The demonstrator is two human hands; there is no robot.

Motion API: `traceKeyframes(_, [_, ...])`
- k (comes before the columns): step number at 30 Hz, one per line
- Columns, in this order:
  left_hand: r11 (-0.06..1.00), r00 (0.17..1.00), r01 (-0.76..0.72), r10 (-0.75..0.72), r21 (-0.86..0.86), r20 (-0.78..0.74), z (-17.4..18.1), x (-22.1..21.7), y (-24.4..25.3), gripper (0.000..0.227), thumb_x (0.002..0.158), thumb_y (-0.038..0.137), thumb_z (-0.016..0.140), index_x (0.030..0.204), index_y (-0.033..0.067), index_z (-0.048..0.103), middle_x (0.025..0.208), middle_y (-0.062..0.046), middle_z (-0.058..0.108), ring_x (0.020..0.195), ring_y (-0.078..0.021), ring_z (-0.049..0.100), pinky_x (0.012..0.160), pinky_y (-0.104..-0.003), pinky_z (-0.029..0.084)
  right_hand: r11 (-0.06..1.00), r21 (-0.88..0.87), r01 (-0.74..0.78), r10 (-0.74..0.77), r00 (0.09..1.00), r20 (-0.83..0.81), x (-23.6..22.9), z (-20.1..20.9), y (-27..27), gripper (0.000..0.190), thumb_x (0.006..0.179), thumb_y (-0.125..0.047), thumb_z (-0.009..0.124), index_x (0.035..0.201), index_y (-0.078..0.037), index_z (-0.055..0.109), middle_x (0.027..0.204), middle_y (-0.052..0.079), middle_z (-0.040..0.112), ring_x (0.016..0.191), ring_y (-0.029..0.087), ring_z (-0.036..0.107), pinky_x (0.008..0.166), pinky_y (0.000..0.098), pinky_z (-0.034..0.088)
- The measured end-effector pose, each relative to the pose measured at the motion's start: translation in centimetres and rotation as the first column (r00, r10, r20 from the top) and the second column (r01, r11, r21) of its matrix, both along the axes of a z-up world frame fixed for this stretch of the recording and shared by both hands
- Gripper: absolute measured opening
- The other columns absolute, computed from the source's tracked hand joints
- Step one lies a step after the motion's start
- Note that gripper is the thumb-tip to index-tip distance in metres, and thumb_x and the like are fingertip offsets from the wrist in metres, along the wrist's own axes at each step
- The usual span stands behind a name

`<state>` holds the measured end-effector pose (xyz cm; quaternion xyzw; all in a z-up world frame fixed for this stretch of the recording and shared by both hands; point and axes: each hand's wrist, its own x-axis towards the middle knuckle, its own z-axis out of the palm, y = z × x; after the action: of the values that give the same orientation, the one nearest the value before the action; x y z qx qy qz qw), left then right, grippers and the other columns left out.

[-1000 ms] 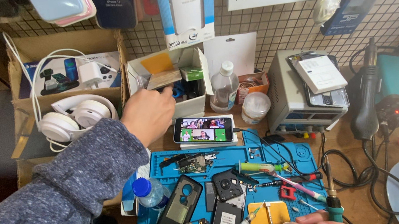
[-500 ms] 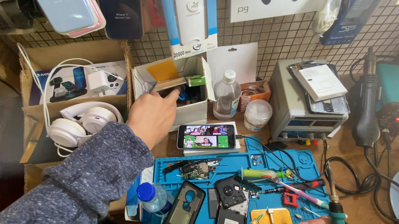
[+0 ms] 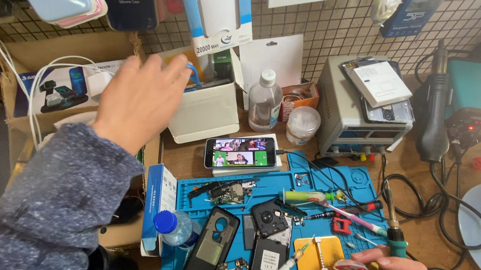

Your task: The person uses a soldering iron and solder wire to work on a small electronic component held in a vise. They retrieve a spool of wire from a box, cut a piece with scissors, and then apply solder to the component.

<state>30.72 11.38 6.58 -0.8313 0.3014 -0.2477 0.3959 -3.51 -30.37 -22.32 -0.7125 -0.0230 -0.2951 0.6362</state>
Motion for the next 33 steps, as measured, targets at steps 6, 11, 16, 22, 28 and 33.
traceKeyframes(6, [0.994,0.969,-0.022,-0.005,0.105,0.247,4.5,-5.9,1.0,0.056,0.104,0.019,0.073,0.159,0.0287,0.065,0.173,0.013,0.059,0.097,-0.0078,0.069,0.070,-0.027,0.051,0.959,0.276,0.065,-0.051,0.997,-0.059,-0.2,6.3,4.2,0.052,0.093,0.017,0.075,0.132,-0.013,0.058,0.110,0.029,0.074,0.099,0.036,0.082,0.084,0.0507,0.086])
traceKeyframes(11, [0.995,0.840,-0.010,-0.044,0.096,0.541,8.2,-13.0,2.2,0.014,0.139,0.040,0.064,0.149,0.0465,0.071,0.166,0.030,0.066,0.101,0.0010,0.062,0.092,-0.019,0.045,0.985,0.171,-0.038,0.016,0.992,0.125,0.2,6.0,3.6,0.049,0.097,-0.001,0.083,0.137,-0.014,0.057,0.115,0.026,0.077,0.105,0.033,0.081,0.097,0.0450,0.077])
traceKeyframes(16, [0.953,0.979,0.008,0.054,-0.301,0.195,5.2,-20.9,3.9,0.061,0.119,0.045,0.094,0.172,0.0201,0.079,0.173,0.002,0.072,0.138,-0.0149,0.083,0.114,-0.029,0.072,0.966,0.163,-0.198,0.171,0.971,0.166,0.2,9.2,3.7,0.046,0.106,0.003,0.074,0.138,-0.015,0.047,0.119,0.025,0.072,0.083,0.038,0.088,0.085,0.0467,0.079])
traceKeyframes(22, [0.492,0.944,-0.090,-0.235,-0.866,-0.231,-1.8,-28.8,0.8,0.067,0.118,-0.022,0.098,0.173,-0.0331,0.062,0.170,-0.049,0.056,0.124,-0.0528,0.071,0.099,-0.055,0.066,0.974,0.142,-0.176,0.150,0.972,0.181,0.2,10.1,3.7,0.047,0.110,0.006,0.073,0.140,-0.016,0.045,0.120,0.022,0.069,0.100,0.033,0.079,0.086,0.0466,0.079])
traceKeyframes(28, [-0.117,0.887,-0.331,-0.376,-0.936,-0.267,-8.0,-31.8,-4.0,0.058,0.110,0.004,0.076,0.156,-0.0176,0.048,0.158,-0.033,0.040,0.104,-0.0384,0.076,0.091,-0.043,0.066,0.971,0.166,-0.172,0.142,0.974,0.176,0.4,8.9,3.4,0.049,0.109,0.000,0.077,0.141,-0.018,0.046,0.118,0.023,0.069,0.102,0.032,0.079,0.088,0.0422,0.075])
traceKeyframes(33, [-0.526,0.751,-0.626,-0.605,-0.575,-0.264,-12.7,-32.5,-8.7,0.055,0.104,0.009,0.070,0.155,0.0020,0.049,0.141,-0.013,0.065,0.094,-0.0255,0.080,0.082,-0.038,0.070,0.976,0.152,-0.158,0.130,0.975,0.179,0.7,9.4,3.4,0.046,0.110,-0.002,0.076,0.139,-0.019,0.045,0.114,0.020,0.065,0.106,0.030,0.071,0.082,0.0460,0.075])
